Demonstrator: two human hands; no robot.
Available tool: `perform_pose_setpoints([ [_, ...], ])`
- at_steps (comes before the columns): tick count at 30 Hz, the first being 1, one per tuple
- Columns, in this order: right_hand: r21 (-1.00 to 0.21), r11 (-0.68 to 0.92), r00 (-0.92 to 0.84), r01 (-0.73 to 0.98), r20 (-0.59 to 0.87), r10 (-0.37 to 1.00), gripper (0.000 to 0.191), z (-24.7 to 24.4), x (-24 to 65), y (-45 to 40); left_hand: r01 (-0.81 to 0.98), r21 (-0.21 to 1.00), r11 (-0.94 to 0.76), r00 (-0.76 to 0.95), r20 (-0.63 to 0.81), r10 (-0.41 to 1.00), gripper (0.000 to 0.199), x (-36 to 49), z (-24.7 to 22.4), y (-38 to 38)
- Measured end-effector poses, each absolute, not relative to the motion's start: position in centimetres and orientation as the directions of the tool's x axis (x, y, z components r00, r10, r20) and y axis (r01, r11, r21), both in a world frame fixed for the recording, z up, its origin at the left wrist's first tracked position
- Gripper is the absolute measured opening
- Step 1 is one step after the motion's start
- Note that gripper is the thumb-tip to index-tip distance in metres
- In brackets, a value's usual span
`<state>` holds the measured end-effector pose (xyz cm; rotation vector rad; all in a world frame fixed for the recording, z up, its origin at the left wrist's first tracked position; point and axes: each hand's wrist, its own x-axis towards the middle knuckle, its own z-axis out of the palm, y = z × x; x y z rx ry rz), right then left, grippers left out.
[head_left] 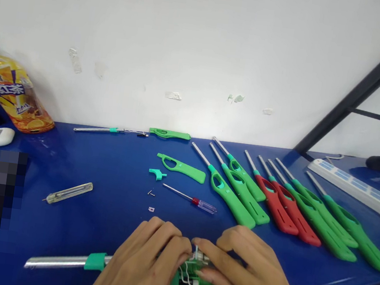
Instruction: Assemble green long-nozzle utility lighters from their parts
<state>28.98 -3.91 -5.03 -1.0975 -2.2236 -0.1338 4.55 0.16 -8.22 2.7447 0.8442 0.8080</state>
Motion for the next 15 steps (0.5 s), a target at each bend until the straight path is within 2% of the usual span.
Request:
perform_pose_setpoints([
  [7,-0.171,0.641,-0.430,0.748,0.611,0.665,0.028,-5.28,28.89,-4.00,0.489,0.312,-0.814,0.680,0.448,0.580,0.024,4.25,-8.30,-0.22],
  [15,-0.220,0.655,-0.438,0.723,0.587,0.681,0.025,-4.92,29.17,-4.05,0.468,0.333,-0.819,0.676,0.461,0.574,0.022,4.35,-7.95,-0.33],
])
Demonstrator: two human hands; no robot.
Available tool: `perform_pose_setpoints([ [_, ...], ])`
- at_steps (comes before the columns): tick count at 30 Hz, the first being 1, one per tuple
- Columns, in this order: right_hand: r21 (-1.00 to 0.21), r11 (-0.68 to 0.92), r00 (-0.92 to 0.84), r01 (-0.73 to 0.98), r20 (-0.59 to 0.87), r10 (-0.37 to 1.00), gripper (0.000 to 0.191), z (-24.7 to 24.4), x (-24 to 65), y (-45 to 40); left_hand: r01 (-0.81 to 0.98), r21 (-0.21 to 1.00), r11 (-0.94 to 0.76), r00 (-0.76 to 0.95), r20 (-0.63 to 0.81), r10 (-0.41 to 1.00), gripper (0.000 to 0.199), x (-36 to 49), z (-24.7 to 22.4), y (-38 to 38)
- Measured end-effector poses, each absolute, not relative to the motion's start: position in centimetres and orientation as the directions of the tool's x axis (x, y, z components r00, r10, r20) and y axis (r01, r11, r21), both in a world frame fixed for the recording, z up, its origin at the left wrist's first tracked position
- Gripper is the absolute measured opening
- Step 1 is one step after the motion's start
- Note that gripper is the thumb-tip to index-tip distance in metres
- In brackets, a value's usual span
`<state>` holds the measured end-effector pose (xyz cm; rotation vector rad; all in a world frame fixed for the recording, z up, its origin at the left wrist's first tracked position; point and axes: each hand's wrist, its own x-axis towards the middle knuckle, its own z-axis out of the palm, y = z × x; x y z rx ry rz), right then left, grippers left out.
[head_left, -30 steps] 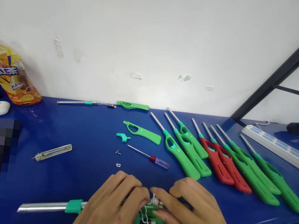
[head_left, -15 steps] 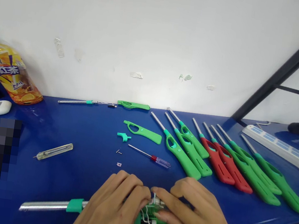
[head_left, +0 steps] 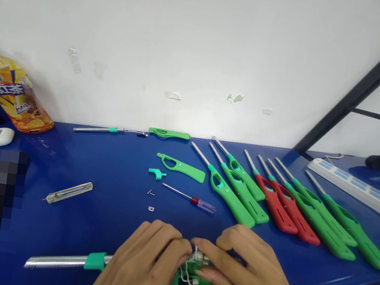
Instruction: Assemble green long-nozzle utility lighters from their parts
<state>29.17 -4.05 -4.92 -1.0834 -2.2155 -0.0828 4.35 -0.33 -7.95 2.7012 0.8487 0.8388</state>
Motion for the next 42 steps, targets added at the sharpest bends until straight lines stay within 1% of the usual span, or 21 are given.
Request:
perform_pose_setpoints([
  [7,-0.216,0.675,-0.465,0.706,0.578,0.671,0.025,-4.8,29.2,-3.8,0.455,0.328,-0.828,0.677,0.477,0.561,0.021,4.4,-7.7,-0.3],
  [13,-0.210,0.665,-0.470,0.717,0.559,0.683,0.024,-4.9,29.1,-3.8,0.464,0.296,-0.835,0.679,0.486,0.550,0.019,4.5,-7.8,-0.4],
  [19,-0.201,0.662,-0.477,0.722,0.549,0.687,0.024,-4.8,29.0,-3.9,0.482,0.300,-0.823,0.685,0.456,0.567,0.021,4.5,-7.8,-0.2],
  [28,-0.185,0.663,-0.480,0.726,0.554,0.680,0.029,-4.8,29.1,-3.5,0.471,0.288,-0.834,0.692,0.465,0.551,0.022,4.4,-8.1,-0.4],
  [33,-0.192,0.652,-0.448,0.734,0.584,0.677,0.029,-4.9,29.1,-3.5,0.471,0.334,-0.816,0.684,0.445,0.578,0.022,4.4,-7.9,-0.3],
  [37,-0.187,0.635,-0.408,0.749,0.625,0.666,0.027,-5.0,29.1,-3.6,0.507,0.364,-0.781,0.583,0.523,0.622,0.026,4.8,-7.1,-0.3],
  [42,-0.168,0.640,-0.408,0.750,0.644,0.647,0.028,-4.9,29.0,-3.6,0.498,0.464,-0.733,0.513,0.523,0.680,0.023,5.4,-6.4,-0.5],
])
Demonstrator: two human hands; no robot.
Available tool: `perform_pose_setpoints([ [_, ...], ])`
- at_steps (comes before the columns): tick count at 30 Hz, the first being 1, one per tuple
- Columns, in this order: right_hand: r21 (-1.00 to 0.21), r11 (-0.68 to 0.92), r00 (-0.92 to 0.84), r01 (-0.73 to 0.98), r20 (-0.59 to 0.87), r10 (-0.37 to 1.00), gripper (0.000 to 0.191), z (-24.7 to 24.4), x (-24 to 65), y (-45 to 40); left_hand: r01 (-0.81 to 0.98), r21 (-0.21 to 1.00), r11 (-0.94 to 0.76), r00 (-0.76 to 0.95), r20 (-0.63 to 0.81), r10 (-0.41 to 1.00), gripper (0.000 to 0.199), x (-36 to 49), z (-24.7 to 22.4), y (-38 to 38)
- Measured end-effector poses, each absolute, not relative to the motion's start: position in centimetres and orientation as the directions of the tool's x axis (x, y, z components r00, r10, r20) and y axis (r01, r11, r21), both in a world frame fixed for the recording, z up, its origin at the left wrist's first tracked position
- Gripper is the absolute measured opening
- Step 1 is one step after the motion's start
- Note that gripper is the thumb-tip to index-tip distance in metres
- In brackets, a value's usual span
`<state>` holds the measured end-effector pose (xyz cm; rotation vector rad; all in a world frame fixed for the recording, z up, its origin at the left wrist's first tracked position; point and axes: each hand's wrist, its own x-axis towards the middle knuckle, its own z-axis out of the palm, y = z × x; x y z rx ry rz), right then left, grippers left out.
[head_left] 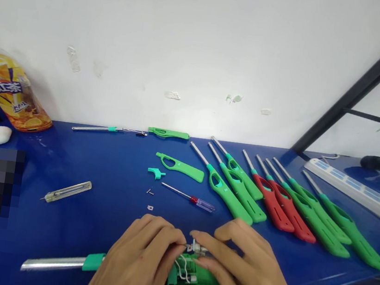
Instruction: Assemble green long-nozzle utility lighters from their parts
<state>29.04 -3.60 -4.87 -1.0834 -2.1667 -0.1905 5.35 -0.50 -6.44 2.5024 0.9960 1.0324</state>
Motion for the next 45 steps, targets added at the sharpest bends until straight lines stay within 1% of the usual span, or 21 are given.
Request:
perform_pose_setpoints([
  [4,-0.168,0.657,-0.424,0.735,0.642,0.639,0.028,-4.8,29.1,-3.7,0.497,0.469,-0.730,0.510,0.522,0.684,0.024,5.4,-6.3,-0.5],
  [9,-0.181,0.653,-0.438,0.736,0.607,0.663,0.028,-4.8,29.0,-3.8,0.497,0.465,-0.733,0.531,0.505,0.681,0.023,5.4,-6.4,-0.6],
  [16,-0.186,0.672,-0.442,0.717,0.624,0.644,0.028,-4.6,29.0,-3.7,0.479,0.459,-0.749,0.544,0.515,0.663,0.025,5.4,-6.4,-0.4],
  [28,-0.184,0.697,-0.468,0.693,0.620,0.630,0.027,-4.8,29.0,-3.4,0.461,0.512,-0.725,0.562,0.464,0.685,0.026,5.1,-6.7,-0.6],
  [35,-0.179,0.698,-0.472,0.693,0.619,0.627,0.028,-4.6,29.2,-3.6,0.473,0.496,-0.728,0.572,0.456,0.682,0.026,5.1,-6.7,-0.6],
  [38,-0.202,0.677,-0.445,0.708,0.616,0.650,0.028,-4.8,29.1,-3.6,0.490,0.453,-0.745,0.582,0.466,0.666,0.027,5.1,-6.7,-0.6],
  [40,-0.199,0.664,-0.428,0.721,0.627,0.651,0.027,-5.1,29.2,-3.6,0.507,0.401,-0.763,0.576,0.502,0.645,0.025,5.0,-6.7,-0.5],
  [42,-0.186,0.657,-0.421,0.730,0.635,0.647,0.027,-5.4,29.4,-3.6,0.544,0.314,-0.778,0.546,0.573,0.612,0.024,4.6,-6.8,-0.4],
  [45,-0.207,0.651,-0.391,0.730,0.655,0.646,0.027,-5.4,29.7,-3.5,0.610,0.157,-0.777,0.482,0.704,0.521,0.031,3.1,-7.3,-0.1],
])
